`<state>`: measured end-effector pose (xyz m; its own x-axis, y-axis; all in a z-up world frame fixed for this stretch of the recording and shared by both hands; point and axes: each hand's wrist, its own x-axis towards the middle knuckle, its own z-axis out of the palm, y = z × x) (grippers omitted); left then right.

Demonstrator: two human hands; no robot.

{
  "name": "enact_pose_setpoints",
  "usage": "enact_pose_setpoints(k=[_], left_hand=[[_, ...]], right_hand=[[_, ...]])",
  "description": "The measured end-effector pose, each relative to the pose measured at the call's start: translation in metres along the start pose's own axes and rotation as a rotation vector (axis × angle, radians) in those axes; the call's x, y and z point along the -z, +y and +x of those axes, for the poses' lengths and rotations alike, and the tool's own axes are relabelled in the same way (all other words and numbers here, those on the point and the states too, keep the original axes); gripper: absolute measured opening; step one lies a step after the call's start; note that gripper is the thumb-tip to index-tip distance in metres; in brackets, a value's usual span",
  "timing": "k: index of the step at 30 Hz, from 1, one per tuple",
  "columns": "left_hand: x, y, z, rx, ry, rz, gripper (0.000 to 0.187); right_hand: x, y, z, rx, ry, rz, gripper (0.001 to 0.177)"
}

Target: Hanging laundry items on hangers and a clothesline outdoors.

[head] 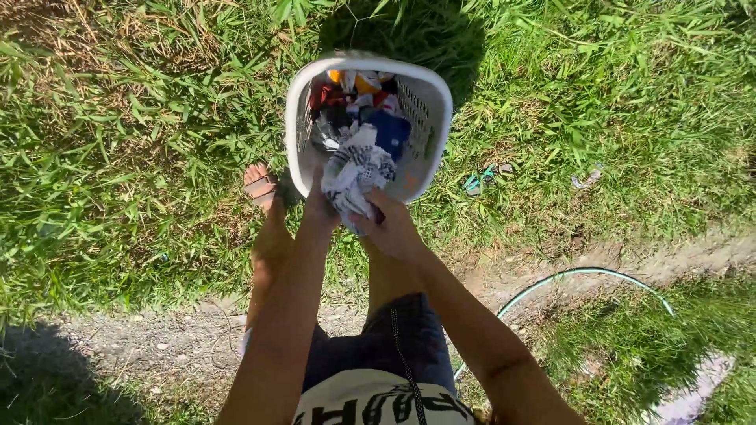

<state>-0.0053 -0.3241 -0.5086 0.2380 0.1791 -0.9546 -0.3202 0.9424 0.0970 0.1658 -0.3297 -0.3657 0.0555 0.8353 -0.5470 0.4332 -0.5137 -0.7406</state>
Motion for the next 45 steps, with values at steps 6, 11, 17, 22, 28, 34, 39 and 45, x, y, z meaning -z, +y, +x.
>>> enact_pose_setpoints(k=[6, 11, 17, 22, 28, 34, 39, 45], left_hand=[[-0.083, 0.060, -0.138, -0.042, -0.078, 0.083, 0.042], [-0.078, 0.056, -0.137, -0.118, -0.261, 0.154, 0.041], [-0.168, 0.113, -0.324, -0.077, -0.700, -0.207, 0.066], [-0.194, 0.131, -0.355, -0.187, -1.414, -0.282, 0.069], [-0.245, 0.180, -0.383, -1.187, -0.751, 0.046, 0.055], [-0.283, 0.253, -0.421, -2.316, -0.238, 1.009, 0.051], [-0.296, 0.273, -0.423, -2.549, -0.519, 1.361, 0.015], [-0.286, 0.262, -0.404, -2.653, -0.678, 1.824, 0.020]], right_hand=[[0.024, -0.046, -0.042, -0.023, 0.235, 0.966, 0.030], [0.028, -0.063, -0.026, -0.317, 0.165, 1.583, 0.048], [0.075, -0.140, -0.035, -0.028, 0.337, 1.176, 0.042], [0.130, -0.268, -0.093, 0.933, 0.611, -0.139, 0.040], [0.135, -0.258, -0.045, 0.550, 0.487, 0.967, 0.051], [0.207, -0.260, 0.084, 0.932, -0.003, 0.732, 0.069], [0.272, -0.334, 0.121, 1.213, -0.668, 0.370, 0.035], [0.249, -0.338, 0.119, 0.429, -0.494, -0.171, 0.019]])
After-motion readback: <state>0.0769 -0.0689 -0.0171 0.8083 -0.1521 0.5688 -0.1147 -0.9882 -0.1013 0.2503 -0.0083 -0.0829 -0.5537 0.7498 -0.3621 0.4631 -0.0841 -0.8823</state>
